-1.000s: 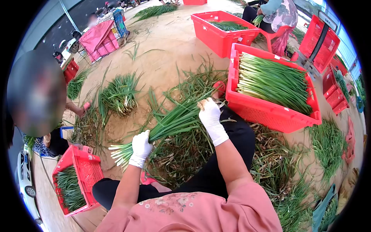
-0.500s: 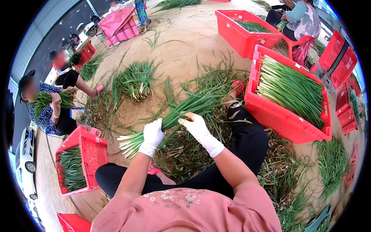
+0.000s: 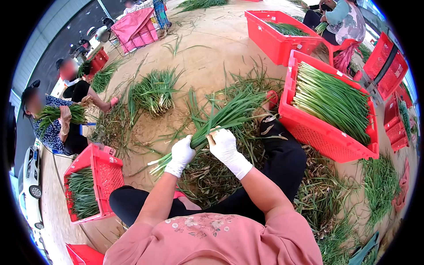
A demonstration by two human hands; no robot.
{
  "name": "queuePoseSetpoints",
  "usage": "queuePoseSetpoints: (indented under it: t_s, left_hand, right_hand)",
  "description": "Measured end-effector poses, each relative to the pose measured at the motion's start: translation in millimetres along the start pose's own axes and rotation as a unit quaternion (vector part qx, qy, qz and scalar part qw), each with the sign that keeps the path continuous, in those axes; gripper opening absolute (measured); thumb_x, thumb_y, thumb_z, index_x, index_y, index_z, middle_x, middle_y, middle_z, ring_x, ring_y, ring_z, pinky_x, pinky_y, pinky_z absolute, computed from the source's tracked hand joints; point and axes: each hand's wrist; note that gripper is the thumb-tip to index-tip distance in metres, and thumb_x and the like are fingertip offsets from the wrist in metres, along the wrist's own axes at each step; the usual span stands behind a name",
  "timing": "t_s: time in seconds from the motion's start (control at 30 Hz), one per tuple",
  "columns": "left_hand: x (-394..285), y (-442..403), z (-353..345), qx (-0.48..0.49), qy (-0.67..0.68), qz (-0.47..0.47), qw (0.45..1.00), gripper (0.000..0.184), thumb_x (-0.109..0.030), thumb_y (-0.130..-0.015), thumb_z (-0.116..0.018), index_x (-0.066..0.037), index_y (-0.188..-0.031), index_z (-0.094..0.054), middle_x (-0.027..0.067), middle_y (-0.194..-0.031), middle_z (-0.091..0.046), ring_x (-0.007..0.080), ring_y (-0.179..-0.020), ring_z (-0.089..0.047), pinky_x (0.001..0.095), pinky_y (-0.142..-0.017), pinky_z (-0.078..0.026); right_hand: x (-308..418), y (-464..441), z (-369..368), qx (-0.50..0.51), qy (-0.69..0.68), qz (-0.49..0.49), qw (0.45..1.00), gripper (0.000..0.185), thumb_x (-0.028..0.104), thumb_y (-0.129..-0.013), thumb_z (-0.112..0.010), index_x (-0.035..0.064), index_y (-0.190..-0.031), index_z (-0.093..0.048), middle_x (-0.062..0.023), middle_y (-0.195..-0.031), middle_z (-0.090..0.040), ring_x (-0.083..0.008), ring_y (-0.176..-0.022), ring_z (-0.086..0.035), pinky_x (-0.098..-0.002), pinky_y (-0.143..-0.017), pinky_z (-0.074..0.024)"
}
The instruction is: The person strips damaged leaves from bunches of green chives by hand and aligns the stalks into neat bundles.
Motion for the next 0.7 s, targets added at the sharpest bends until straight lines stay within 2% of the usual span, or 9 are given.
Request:
queuePoseSetpoints:
  t_s: [0.2, 0.23, 0.33, 0.4, 0.47, 0.5, 0.53, 0.63, 0.7]
  left_hand:
    - [-21, -11, -4, 0.033, 0.083, 0.051, 0.995, 0.037, -0.015, -0.062, -0.064, -0.008, -0.098, -0.056, 0.0134, -0.08, -0.062, 0.0305, -0.077, -0.061, 0.0396, -0.067, -0.048]
    - [-26, -14, -4, 0.049, 0.112, 0.066, 0.99, 0.036, -0.014, -0.063, -0.062, -0.009, -0.098, -0.057, 0.0143, -0.082, -0.063, 0.0316, -0.079, -0.06, 0.0405, -0.069, -0.048]
    - [-35, -19, -13, 0.033, 0.149, 0.083, 0.985, 0.037, -0.013, -0.064, -0.06, -0.01, -0.101, -0.057, 0.0157, -0.085, -0.062, 0.0327, -0.082, -0.06, 0.0406, -0.071, -0.047]
    - [-35, -18, -16, 0.063, 0.158, 0.108, 0.98, 0.038, -0.014, -0.065, -0.06, -0.009, -0.102, -0.057, 0.0169, -0.088, -0.062, 0.0325, -0.085, -0.059, 0.0399, -0.074, -0.047]
    - [-29, -10, -16, 0.103, 0.23, 0.133, 0.959, 0.038, -0.016, -0.064, -0.062, -0.007, -0.101, -0.058, 0.0175, -0.089, -0.062, 0.0322, -0.087, -0.059, 0.039, -0.076, -0.046]
    - [-24, -5, -17, 0.117, 0.253, 0.159, 0.947, 0.039, -0.017, -0.062, -0.064, -0.005, -0.098, -0.059, 0.0177, -0.088, -0.062, 0.032, -0.087, -0.059, 0.0381, -0.076, -0.046]
    - [-15, 1, -23, 0.115, 0.309, 0.183, 0.926, 0.038, -0.015, -0.061, -0.066, -0.003, -0.096, -0.06, 0.0159, -0.086, -0.063, 0.0291, -0.083, -0.06, 0.0353, -0.076, -0.046]
    - [6, 9, -33, 0.089, 0.402, 0.222, 0.884, 0.037, -0.008, -0.058, -0.066, 0.001, -0.093, -0.06, 0.0131, -0.082, -0.064, 0.0239, -0.075, -0.062, 0.0322, -0.071, -0.048]
    - [13, 10, -30, 0.062, 0.573, 0.277, 0.769, 0.034, -0.001, -0.057, -0.067, 0.003, -0.09, -0.06, 0.01, -0.078, -0.063, 0.0197, -0.068, -0.061, 0.0309, -0.065, -0.049]
  right_hand:
    - [-19, 0, -9, -0.072, 0.006, -0.029, 0.997, 0.008, 0.004, -0.071, -0.063, 0.0074, -0.076, -0.059, -0.0089, -0.072, -0.057, -0.0272, -0.064, -0.056, -0.0352, -0.059, -0.0446]
    - [-23, -1, -12, -0.084, -0.124, -0.127, 0.98, 0.007, 0.002, -0.073, -0.063, 0.0059, -0.077, -0.059, -0.0064, -0.071, -0.058, -0.0223, -0.062, -0.055, -0.032, -0.058, -0.0437]
    - [-32, -9, -7, -0.079, -0.446, -0.41, 0.792, 0.01, -0.005, -0.073, -0.064, 0.0028, -0.078, -0.061, 0.0007, -0.067, -0.057, -0.0064, -0.058, -0.048, -0.0208, -0.055, -0.039]
    - [-53, -15, 6, -0.136, -0.488, -0.437, 0.743, 0.011, -0.004, -0.074, -0.062, 0.0044, -0.081, -0.062, -0.0002, -0.067, -0.057, -0.0068, -0.054, -0.046, -0.0201, -0.05, -0.0383]
    - [-122, -16, 38, -0.159, -0.703, -0.35, 0.598, 0.006, 0.007, -0.079, -0.061, 0.0098, -0.077, -0.056, 0.0036, -0.066, -0.052, -0.0078, -0.055, -0.046, -0.0213, -0.056, -0.0404]
    - [-127, -24, 60, -0.263, -0.646, -0.444, 0.562, 0.01, 0.014, -0.082, -0.059, 0.0125, -0.074, -0.053, 0.0046, -0.064, -0.051, -0.008, -0.056, -0.046, -0.0224, -0.055, -0.0407]
    - [-134, -19, 74, -0.307, -0.66, -0.429, 0.534, 0.011, 0.017, -0.084, -0.057, 0.0129, -0.074, -0.053, 0.0052, -0.064, -0.052, -0.0081, -0.055, -0.047, -0.0226, -0.056, -0.0418]
    - [-138, 7, 74, -0.302, -0.61, -0.49, 0.544, 0.018, 0.032, -0.081, -0.061, 0.0149, -0.08, -0.056, 0.006, -0.068, -0.054, -0.0101, -0.066, -0.051, -0.0287, -0.069, -0.044]
    - [-111, 18, 54, -0.188, -0.556, -0.561, 0.584, 0.027, 0.038, -0.08, -0.061, 0.0138, -0.093, -0.056, 0.0004, -0.087, -0.057, -0.0143, -0.086, -0.053, -0.0352, -0.079, -0.0425]
Point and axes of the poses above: each hand's wrist, its own y-axis away from the middle knuckle, its own z-axis out of the back of the hand, x = y × z
